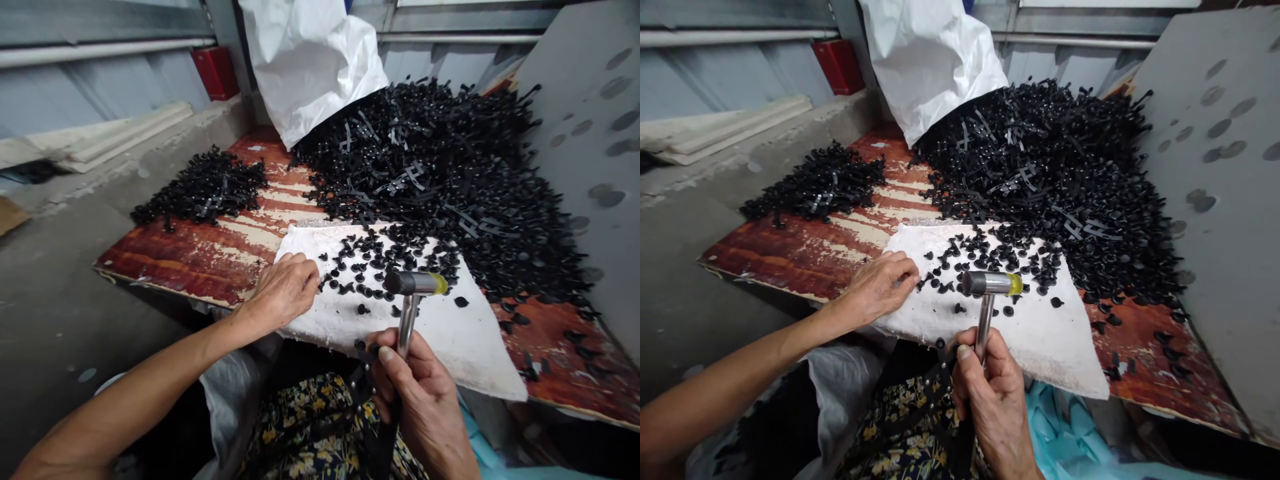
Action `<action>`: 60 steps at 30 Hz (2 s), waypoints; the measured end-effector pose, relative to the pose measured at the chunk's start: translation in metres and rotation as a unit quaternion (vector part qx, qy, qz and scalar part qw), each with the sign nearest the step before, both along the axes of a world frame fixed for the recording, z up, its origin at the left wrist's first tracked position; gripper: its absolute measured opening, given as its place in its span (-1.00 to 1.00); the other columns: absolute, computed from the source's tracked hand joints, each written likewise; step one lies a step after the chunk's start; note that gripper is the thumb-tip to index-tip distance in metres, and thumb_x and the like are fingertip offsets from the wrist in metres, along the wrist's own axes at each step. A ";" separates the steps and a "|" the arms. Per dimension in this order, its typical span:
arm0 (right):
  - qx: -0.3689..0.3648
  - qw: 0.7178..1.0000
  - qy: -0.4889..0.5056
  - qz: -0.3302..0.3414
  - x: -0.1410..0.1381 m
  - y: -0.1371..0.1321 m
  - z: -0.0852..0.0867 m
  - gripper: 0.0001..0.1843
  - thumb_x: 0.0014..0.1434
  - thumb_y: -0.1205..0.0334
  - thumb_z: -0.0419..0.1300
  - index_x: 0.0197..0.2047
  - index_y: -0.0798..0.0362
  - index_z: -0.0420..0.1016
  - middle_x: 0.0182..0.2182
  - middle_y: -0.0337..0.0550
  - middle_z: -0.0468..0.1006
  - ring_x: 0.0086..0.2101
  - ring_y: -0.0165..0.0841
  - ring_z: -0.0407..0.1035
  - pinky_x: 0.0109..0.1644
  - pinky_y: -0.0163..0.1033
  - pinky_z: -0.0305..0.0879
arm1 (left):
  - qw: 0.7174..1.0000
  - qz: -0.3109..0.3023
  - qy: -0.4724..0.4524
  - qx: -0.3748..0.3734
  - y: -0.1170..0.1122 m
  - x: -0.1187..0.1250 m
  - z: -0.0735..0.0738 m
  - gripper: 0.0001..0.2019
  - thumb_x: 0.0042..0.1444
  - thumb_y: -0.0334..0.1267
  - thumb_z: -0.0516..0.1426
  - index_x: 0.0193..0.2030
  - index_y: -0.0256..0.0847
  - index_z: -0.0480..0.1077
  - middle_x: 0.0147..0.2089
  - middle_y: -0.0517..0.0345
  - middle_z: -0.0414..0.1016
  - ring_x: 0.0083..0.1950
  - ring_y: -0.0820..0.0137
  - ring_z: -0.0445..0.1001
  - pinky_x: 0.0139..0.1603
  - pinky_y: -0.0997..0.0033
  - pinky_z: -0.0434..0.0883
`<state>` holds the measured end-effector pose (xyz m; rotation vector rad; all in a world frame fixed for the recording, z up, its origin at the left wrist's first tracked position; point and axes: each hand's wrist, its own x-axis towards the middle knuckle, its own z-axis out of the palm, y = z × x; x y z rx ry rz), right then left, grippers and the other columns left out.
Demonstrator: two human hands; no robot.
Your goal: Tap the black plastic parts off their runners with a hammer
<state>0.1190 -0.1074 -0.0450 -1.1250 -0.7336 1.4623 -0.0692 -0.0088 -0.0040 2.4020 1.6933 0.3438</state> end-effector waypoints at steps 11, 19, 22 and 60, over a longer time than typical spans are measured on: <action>-0.056 0.998 -0.006 -0.036 -0.004 -0.003 0.026 -0.66 -0.05 -0.02 0.43 -0.35 0.02 0.47 -0.49 -0.33 0.45 -0.70 -0.65 0.11 -0.72 -0.54 0.13 | 0.999 -0.036 0.002 -0.010 0.023 0.008 0.003 -0.79 0.18 -0.25 0.01 -0.32 -0.17 0.48 -0.33 0.10 0.40 -0.17 0.25 0.38 -0.23 0.32 0.27; -0.016 1.000 -0.015 -0.003 0.003 -0.002 0.001 -0.71 0.09 -0.01 0.34 -0.27 0.01 0.44 -0.64 -0.41 0.30 -0.72 -0.59 0.12 -0.75 -0.52 0.13 | 0.987 0.057 -0.150 0.018 0.011 -0.002 0.017 -0.83 0.19 -0.25 -0.01 -0.29 -0.23 0.37 -0.32 0.16 0.38 -0.30 0.40 0.32 -0.24 0.37 0.24; -0.004 1.000 -0.029 -0.012 0.001 0.000 0.003 -0.69 0.11 -0.02 0.32 -0.26 0.02 0.44 -0.69 -0.46 0.22 -0.74 -0.60 0.10 -0.75 -0.53 0.10 | 0.958 0.031 -0.222 -0.179 -0.021 -0.002 0.024 -0.71 0.24 -0.07 -0.04 -0.30 -0.20 0.36 -0.47 0.27 0.29 -0.43 0.47 0.23 -0.37 0.45 0.19; 0.017 0.988 -0.079 0.132 -0.032 0.022 0.029 -0.85 0.02 0.14 0.20 -0.35 0.02 0.40 -0.75 -0.48 0.25 -0.75 -0.54 0.13 -0.70 -0.43 0.00 | 0.805 0.043 -0.408 -0.429 -0.073 0.002 -0.001 -0.63 0.12 0.07 0.09 -0.27 -0.25 0.39 -0.37 0.16 0.42 -0.47 0.53 0.30 -0.57 0.60 0.26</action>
